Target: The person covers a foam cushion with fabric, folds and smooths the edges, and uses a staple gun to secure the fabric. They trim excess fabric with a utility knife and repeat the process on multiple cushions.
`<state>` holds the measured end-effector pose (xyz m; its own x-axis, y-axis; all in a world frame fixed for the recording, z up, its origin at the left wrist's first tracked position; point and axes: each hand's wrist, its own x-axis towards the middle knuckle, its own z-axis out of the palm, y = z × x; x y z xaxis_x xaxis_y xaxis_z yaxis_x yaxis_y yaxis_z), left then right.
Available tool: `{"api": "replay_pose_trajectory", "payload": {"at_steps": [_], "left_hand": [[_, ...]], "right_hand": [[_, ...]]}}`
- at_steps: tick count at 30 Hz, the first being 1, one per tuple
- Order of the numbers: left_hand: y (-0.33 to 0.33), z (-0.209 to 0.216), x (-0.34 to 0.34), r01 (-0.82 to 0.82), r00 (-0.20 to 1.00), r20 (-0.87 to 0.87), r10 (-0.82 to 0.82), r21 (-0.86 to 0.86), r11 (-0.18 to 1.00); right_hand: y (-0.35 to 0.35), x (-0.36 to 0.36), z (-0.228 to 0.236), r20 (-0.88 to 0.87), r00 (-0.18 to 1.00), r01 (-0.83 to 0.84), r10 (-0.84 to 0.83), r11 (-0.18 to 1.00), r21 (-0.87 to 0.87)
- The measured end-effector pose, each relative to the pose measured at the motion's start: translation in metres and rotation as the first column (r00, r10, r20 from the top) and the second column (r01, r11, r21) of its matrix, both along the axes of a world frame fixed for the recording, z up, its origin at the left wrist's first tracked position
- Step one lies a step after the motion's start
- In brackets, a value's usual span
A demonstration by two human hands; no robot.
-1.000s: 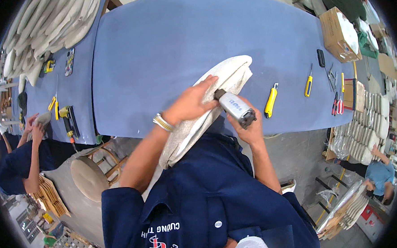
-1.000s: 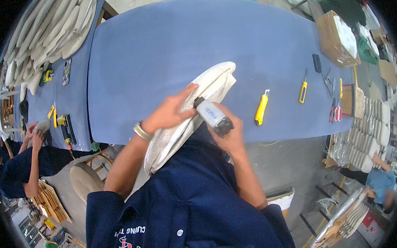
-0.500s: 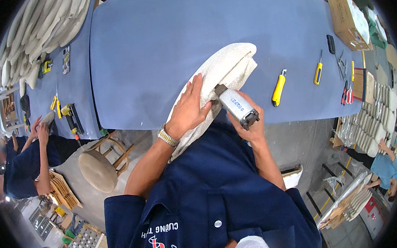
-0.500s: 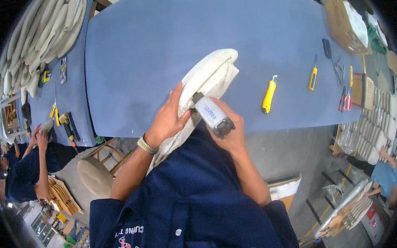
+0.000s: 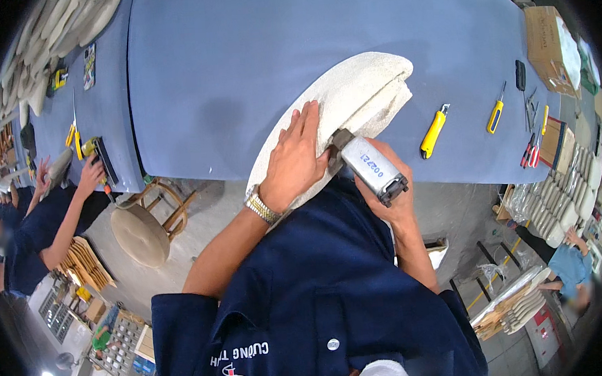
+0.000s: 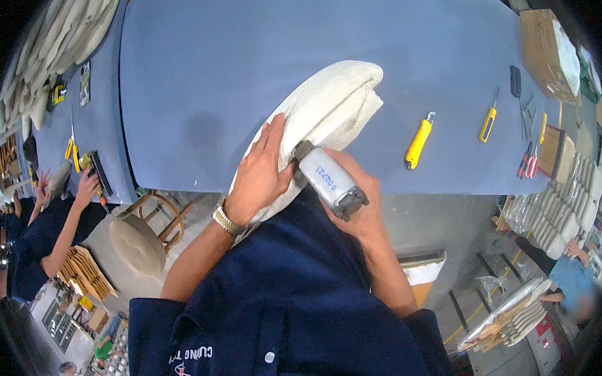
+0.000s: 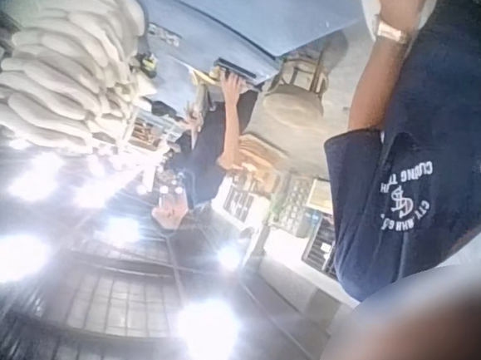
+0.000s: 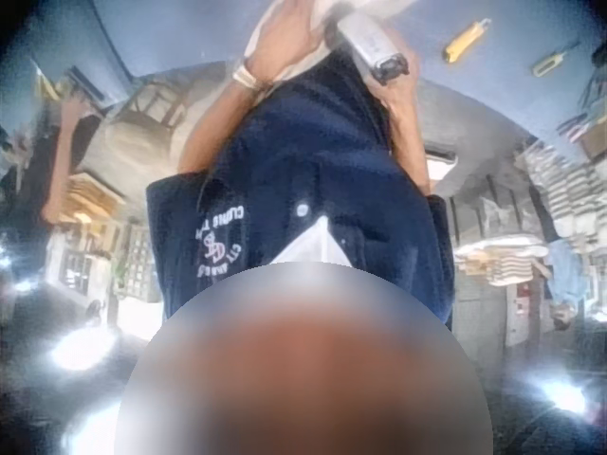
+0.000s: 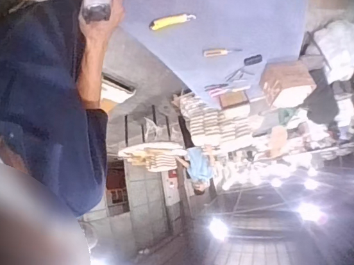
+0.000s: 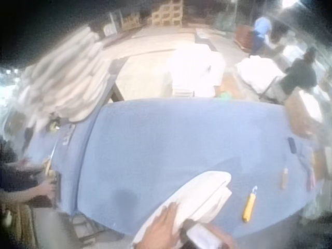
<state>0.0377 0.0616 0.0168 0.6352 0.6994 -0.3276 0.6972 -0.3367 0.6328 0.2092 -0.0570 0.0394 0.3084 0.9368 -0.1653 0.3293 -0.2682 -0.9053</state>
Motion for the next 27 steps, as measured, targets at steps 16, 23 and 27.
{"api": "replay_pose_trajectory", "payload": {"at_steps": [16,23,27], "left_hand": [[-0.002,0.001,0.013,-0.036,0.999,-0.032,0.035,-0.016,0.999],[-0.015,-0.004,0.010,-0.004,1.000,0.018,0.003,0.021,1.000],[-0.010,-0.005,0.007,-0.001,1.000,0.017,0.001,0.012,1.000]], "right_hand": [[-0.010,-0.011,0.004,0.002,1.000,0.023,-0.023,1.000,-0.017],[-0.027,-0.002,0.006,0.056,0.997,-0.044,0.043,0.999,0.020],[-0.021,-0.004,0.009,0.029,0.997,-0.074,0.075,0.997,-0.021]]}}
